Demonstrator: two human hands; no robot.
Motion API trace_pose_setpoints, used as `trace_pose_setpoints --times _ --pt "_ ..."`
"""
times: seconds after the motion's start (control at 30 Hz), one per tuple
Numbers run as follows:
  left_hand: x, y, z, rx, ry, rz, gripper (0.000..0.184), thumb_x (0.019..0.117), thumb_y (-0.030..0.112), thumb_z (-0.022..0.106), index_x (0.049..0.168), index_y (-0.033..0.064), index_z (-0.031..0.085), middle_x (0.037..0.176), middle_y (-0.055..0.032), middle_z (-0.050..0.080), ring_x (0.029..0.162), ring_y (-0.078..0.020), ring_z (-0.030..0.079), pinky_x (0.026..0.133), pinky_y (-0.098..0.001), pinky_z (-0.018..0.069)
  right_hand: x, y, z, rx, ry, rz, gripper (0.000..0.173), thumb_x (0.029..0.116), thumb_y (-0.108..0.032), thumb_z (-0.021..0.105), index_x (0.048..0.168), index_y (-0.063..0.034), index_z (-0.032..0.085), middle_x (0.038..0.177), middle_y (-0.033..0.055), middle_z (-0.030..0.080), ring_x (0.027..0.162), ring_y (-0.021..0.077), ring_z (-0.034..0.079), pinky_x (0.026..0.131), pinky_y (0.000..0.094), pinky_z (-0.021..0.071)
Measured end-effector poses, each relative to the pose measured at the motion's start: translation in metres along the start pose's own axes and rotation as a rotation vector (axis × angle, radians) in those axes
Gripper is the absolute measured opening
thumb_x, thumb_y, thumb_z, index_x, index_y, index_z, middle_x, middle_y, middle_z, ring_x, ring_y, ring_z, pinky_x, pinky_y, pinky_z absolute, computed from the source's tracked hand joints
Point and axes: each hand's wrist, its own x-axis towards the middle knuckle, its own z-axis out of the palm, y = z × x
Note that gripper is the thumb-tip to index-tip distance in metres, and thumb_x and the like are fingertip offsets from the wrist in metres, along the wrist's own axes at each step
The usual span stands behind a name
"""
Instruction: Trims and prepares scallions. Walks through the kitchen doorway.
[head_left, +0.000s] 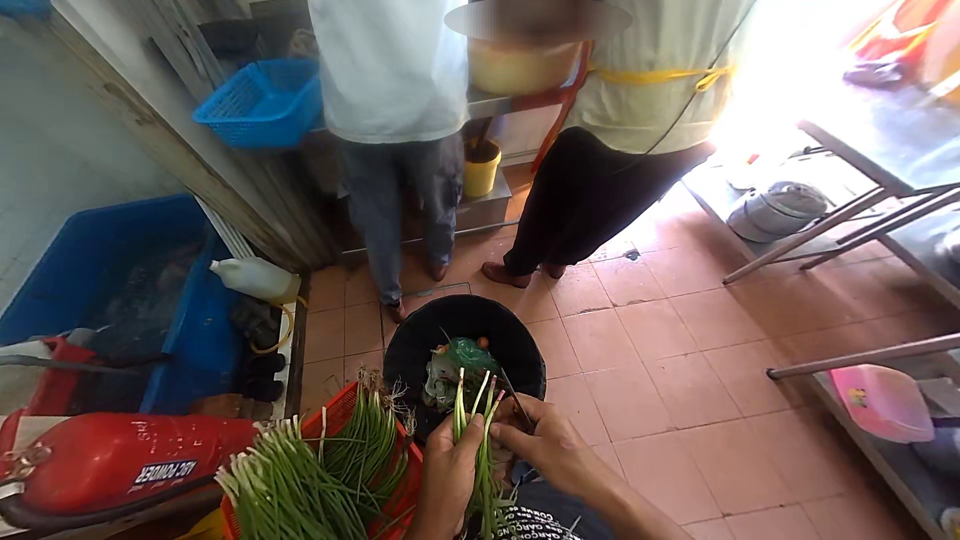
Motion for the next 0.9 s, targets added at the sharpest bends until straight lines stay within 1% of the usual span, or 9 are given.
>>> trace_pose_setpoints --times 0.17,0.23,0.4,0.47,0.57,0.63,0.7,0.8,0.9 --pt "0.008 -0.004 -0.012 0.115 0.016 0.017 0.022 0.1007 0.018 0.062 0.09 -0.0005 0.069 0.074 -0.0101 0.069 0.065 -0.0179 0.068 0.061 -0.0326 0.0585 0.003 0.005 0.0 -0.078 0.022 0.002 0.015 0.094 -0.025 0.071 0.1 -0.0115 0.07 0.092 -0.001 0.069 0.078 0.0082 0.065 0.072 0.0263 0.0557" --pt "0.008 -0.004 -0.015 0.165 0.005 0.026 0.025 0.1011 0.021 0.06 0.088 0.0018 0.069 0.073 -0.008 0.067 0.065 -0.0168 0.065 0.06 -0.0325 0.0558 0.004 0.001 0.001 -0.098 0.034 0.042 0.013 0.0934 -0.025 0.069 0.095 -0.0122 0.068 0.084 -0.0022 0.068 0.072 0.0081 0.064 0.067 0.0271 0.0545" --pt "-0.003 -0.01 -0.013 0.24 -0.077 0.107 0.029 0.1042 0.027 0.054 0.117 0.0058 0.068 0.09 -0.0055 0.069 0.077 -0.0156 0.068 0.069 -0.0334 0.0593 0.01 0.001 0.006 -0.182 0.069 0.042 0.014 0.089 -0.027 0.063 0.095 -0.0149 0.067 0.081 -0.0036 0.062 0.071 0.0084 0.06 0.065 0.0305 0.0517" --pt "-0.004 -0.012 -0.013 0.224 -0.079 0.157 0.024 0.0993 0.023 0.062 0.114 0.0045 0.067 0.087 -0.006 0.068 0.072 -0.0162 0.068 0.064 -0.0327 0.0597 0.012 0.003 0.007 -0.164 0.073 0.041 0.016 0.0898 -0.025 0.058 0.098 -0.0147 0.067 0.083 -0.0028 0.062 0.073 0.0092 0.06 0.066 0.0317 0.0513" --pt "-0.002 -0.011 -0.018 0.228 -0.088 0.156 0.018 0.0977 0.018 0.062 0.107 0.0032 0.067 0.085 -0.0078 0.07 0.071 -0.0187 0.069 0.064 -0.0341 0.0601 0.013 0.001 0.001 -0.004 0.053 0.077 0.015 0.0928 -0.023 0.056 0.099 -0.0137 0.066 0.075 -0.0026 0.06 0.061 0.0088 0.056 0.056 0.0284 0.0475" --pt "-0.002 -0.006 -0.021 0.232 -0.118 0.107 0.019 0.1019 0.016 0.056 0.111 0.0013 0.064 0.087 -0.0098 0.072 0.073 -0.0211 0.072 0.066 -0.0359 0.063 0.013 -0.003 -0.006 0.139 0.059 0.13 0.015 0.0942 -0.022 0.053 0.098 -0.0129 0.065 0.069 -0.0031 0.058 0.053 0.0063 0.049 0.048 0.0234 0.0388" --pt "-0.002 -0.003 -0.022 0.247 -0.121 0.076 0.02 0.1041 0.017 0.051 0.112 0.0021 0.062 0.086 -0.0091 0.072 0.072 -0.0211 0.072 0.067 -0.0363 0.0629 0.012 -0.006 -0.016 0.308 0.085 0.122 0.017 0.0951 -0.018 0.049 0.099 -0.0101 0.064 0.073 -0.0009 0.063 0.053 0.0043 0.051 0.046 0.0196 0.0384" --pt "0.0 -0.002 -0.022 0.255 -0.087 0.067 0.022 0.1054 0.019 0.05 0.115 0.0033 0.062 0.085 -0.0073 0.07 0.075 -0.0197 0.072 0.071 -0.0354 0.0637 0.014 0.002 -0.033 0.614 0.113 -0.068 0.019 0.0942 -0.022 0.048 0.088 -0.0129 0.063 0.08 0.0028 0.066 0.053 0.0034 0.051 0.045 0.0181 0.0387" --pt "0.002 -0.001 -0.022 0.204 -0.058 0.097 0.021 0.1058 0.017 0.047 0.115 0.0016 0.059 0.078 -0.0074 0.067 0.068 -0.0189 0.07 0.065 -0.0339 0.0622 0.016 0.003 -0.047 0.769 0.115 -0.207 0.025 0.0969 -0.025 0.046 0.084 -0.0145 0.064 0.083 0.005 0.067 0.052 0.0039 0.053 0.044 0.0173 0.0413"
